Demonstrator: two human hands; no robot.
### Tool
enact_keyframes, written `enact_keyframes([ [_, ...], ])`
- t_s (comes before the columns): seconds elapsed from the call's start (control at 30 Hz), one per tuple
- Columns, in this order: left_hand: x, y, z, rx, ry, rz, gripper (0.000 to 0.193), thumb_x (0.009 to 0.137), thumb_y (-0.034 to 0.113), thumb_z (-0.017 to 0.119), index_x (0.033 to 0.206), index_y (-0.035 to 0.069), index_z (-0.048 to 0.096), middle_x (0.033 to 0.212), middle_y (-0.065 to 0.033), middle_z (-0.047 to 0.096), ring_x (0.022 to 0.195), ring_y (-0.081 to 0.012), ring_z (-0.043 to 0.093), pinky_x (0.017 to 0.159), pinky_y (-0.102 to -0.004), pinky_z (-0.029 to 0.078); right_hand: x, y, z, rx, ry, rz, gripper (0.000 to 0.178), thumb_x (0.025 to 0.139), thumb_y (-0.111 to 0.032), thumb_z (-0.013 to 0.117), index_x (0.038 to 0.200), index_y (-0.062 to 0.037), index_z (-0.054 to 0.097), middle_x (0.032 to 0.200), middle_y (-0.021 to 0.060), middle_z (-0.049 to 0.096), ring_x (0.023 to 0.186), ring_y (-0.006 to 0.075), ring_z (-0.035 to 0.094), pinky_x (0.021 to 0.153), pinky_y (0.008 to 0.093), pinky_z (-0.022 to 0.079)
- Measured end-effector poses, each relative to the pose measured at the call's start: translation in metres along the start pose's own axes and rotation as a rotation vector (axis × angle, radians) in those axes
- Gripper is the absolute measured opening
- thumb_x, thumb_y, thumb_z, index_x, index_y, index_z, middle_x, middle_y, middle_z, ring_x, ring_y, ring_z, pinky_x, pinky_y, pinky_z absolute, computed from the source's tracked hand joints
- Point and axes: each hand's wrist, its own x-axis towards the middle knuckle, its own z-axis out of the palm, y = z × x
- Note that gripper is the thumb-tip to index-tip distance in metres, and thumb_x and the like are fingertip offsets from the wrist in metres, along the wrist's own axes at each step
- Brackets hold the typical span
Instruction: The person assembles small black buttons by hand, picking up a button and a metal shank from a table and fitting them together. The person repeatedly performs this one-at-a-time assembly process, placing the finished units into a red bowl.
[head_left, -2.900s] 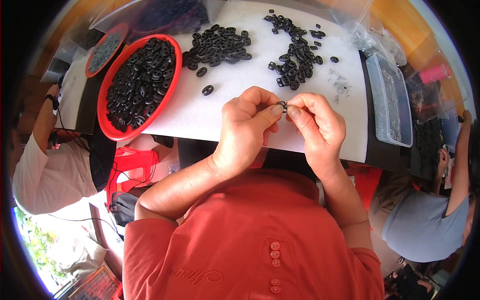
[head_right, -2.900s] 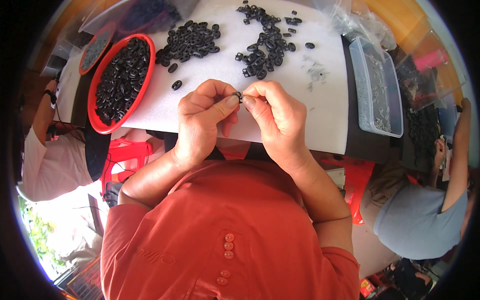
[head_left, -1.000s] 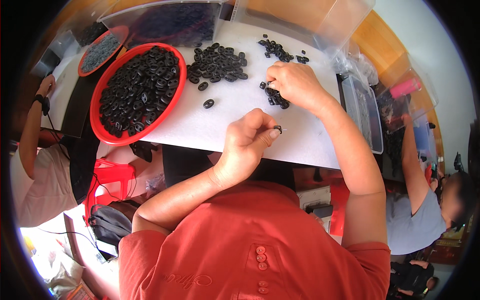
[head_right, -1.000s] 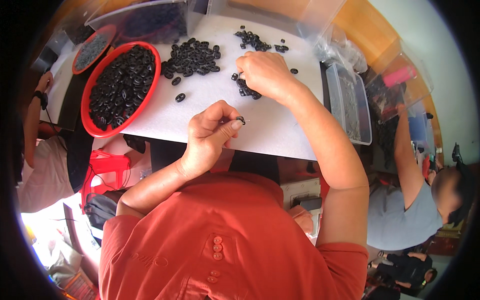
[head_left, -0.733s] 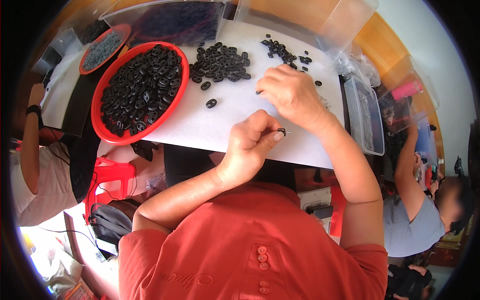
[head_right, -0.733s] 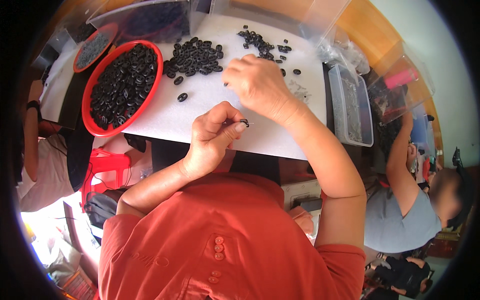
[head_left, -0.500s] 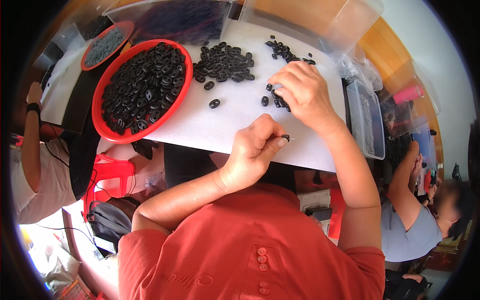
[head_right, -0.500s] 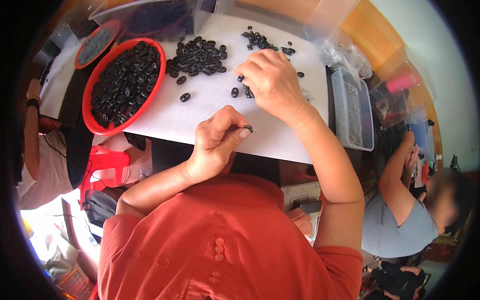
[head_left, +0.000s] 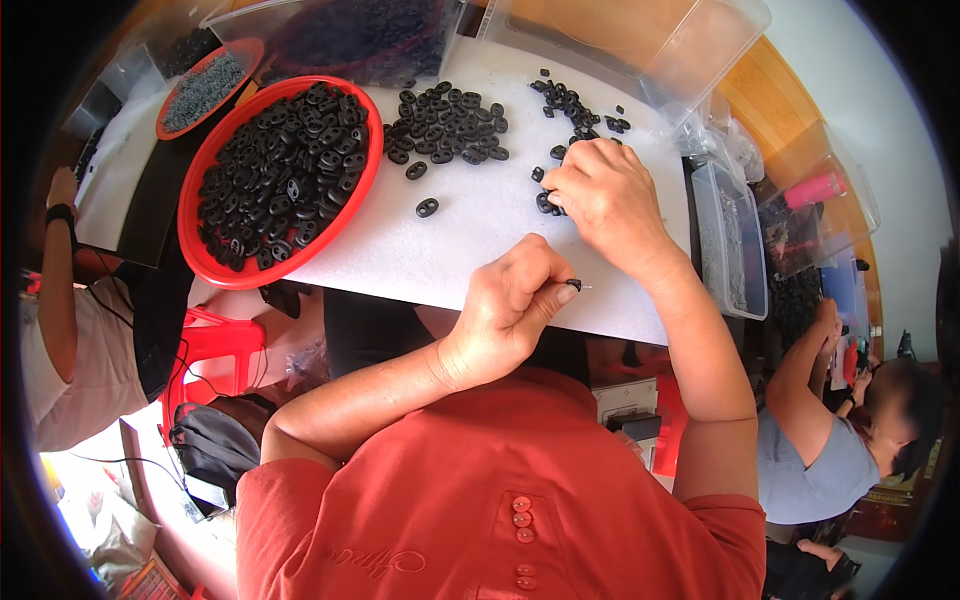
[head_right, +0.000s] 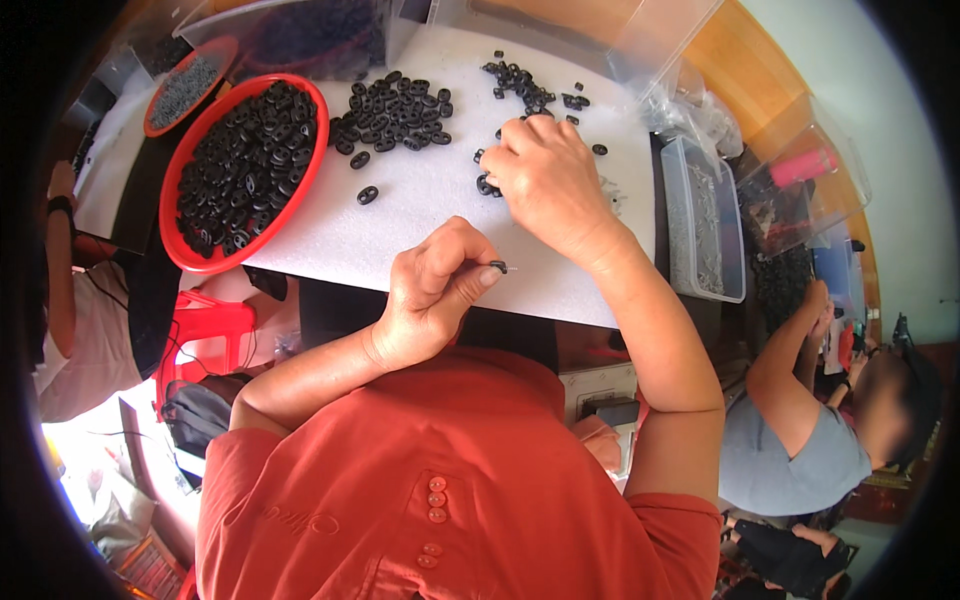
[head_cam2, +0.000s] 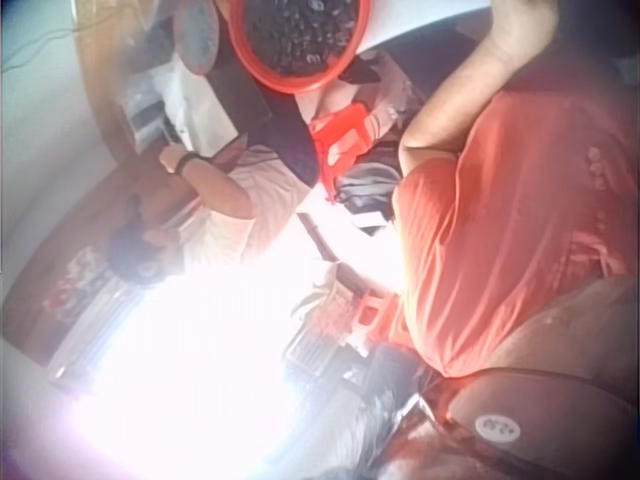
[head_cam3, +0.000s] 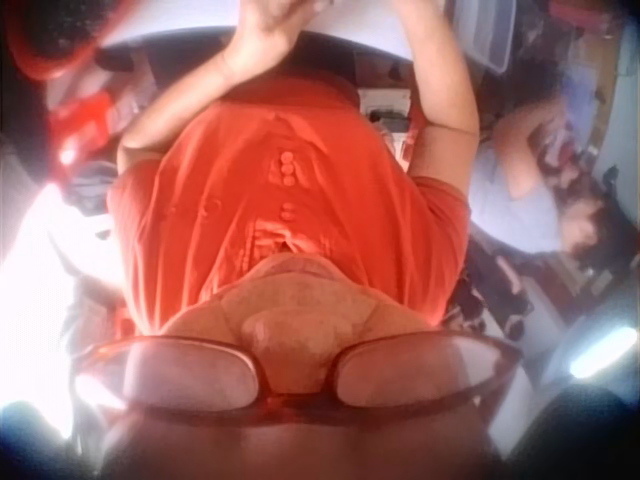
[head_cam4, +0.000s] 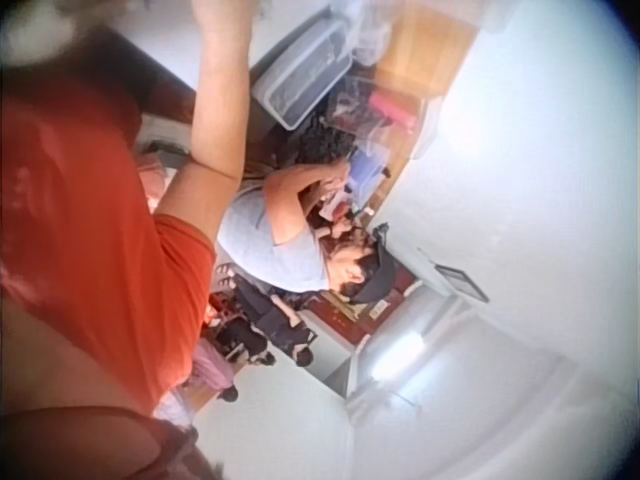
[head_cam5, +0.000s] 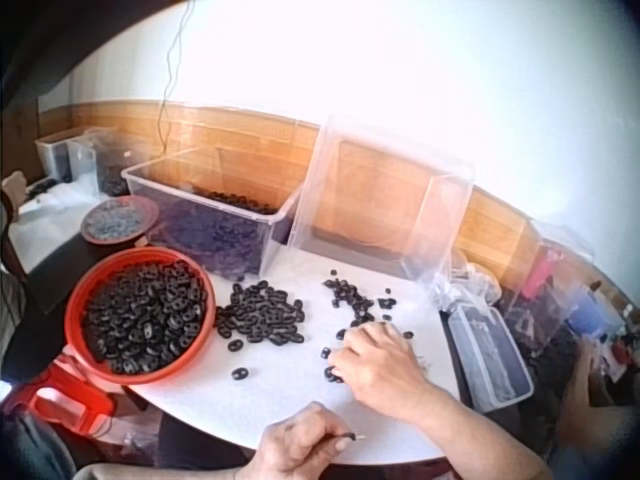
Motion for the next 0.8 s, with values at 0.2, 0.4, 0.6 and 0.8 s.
enact_keyframes([
  [0.2, -0.001, -0.002, 0.0, 0.02, 0.002, 0.027, 0.011, 0.09, -0.009, 0.064, 0.094, 0.0, 0.059, 0.086, -0.0067, 0.055, 0.07, -0.016, 0.052, 0.063, -0.0279, 0.044, 0.002, -0.015, 0.004, 0.137, 0.056, -0.038, 0.01, 0.073, -0.009, 0.075, 0.081, -0.0114, 0.07, 0.088, 0.0004, 0.059, 0.093, 0.0219, 0.056, 0.081, 0.0373, 0.042],
  [0.4, -0.001, 0.0, -0.001, 0.02, -0.006, 0.025, 0.011, 0.089, -0.008, 0.064, 0.094, 0.0, 0.059, 0.086, -0.0072, 0.055, 0.07, -0.017, 0.052, 0.063, -0.0283, 0.044, 0.004, -0.007, 0.004, 0.182, 0.032, -0.058, 0.011, 0.075, -0.01, 0.074, 0.085, -0.0134, 0.072, 0.09, -0.0004, 0.061, 0.096, 0.0216, 0.056, 0.082, 0.0367, 0.041],
  [0.6, -0.001, -0.003, -0.001, 0.043, -0.007, 0.071, 0.012, 0.09, -0.007, 0.065, 0.096, 0.0, 0.059, 0.086, -0.0075, 0.056, 0.071, -0.0169, 0.053, 0.063, -0.0282, 0.044, 0.01, -0.007, 0.005, 0.22, -0.107, -0.124, 0.011, 0.076, -0.011, 0.073, 0.086, -0.0136, 0.07, 0.091, 0.0009, 0.062, 0.098, 0.0225, 0.057, 0.085, 0.0372, 0.042],
  [0.8, -0.001, 0.0, -0.001, 0.027, -0.005, 0.053, 0.011, 0.09, -0.007, 0.065, 0.096, 0.001, 0.059, 0.086, -0.0074, 0.055, 0.071, -0.0169, 0.053, 0.063, -0.0281, 0.044, 0.017, -0.007, 0.005, 0.292, -0.023, -0.154, 0.017, 0.071, -0.003, 0.073, 0.085, -0.0113, 0.066, 0.086, 0.0003, 0.062, 0.098, 0.0214, 0.059, 0.081, 0.0359, 0.041],
])
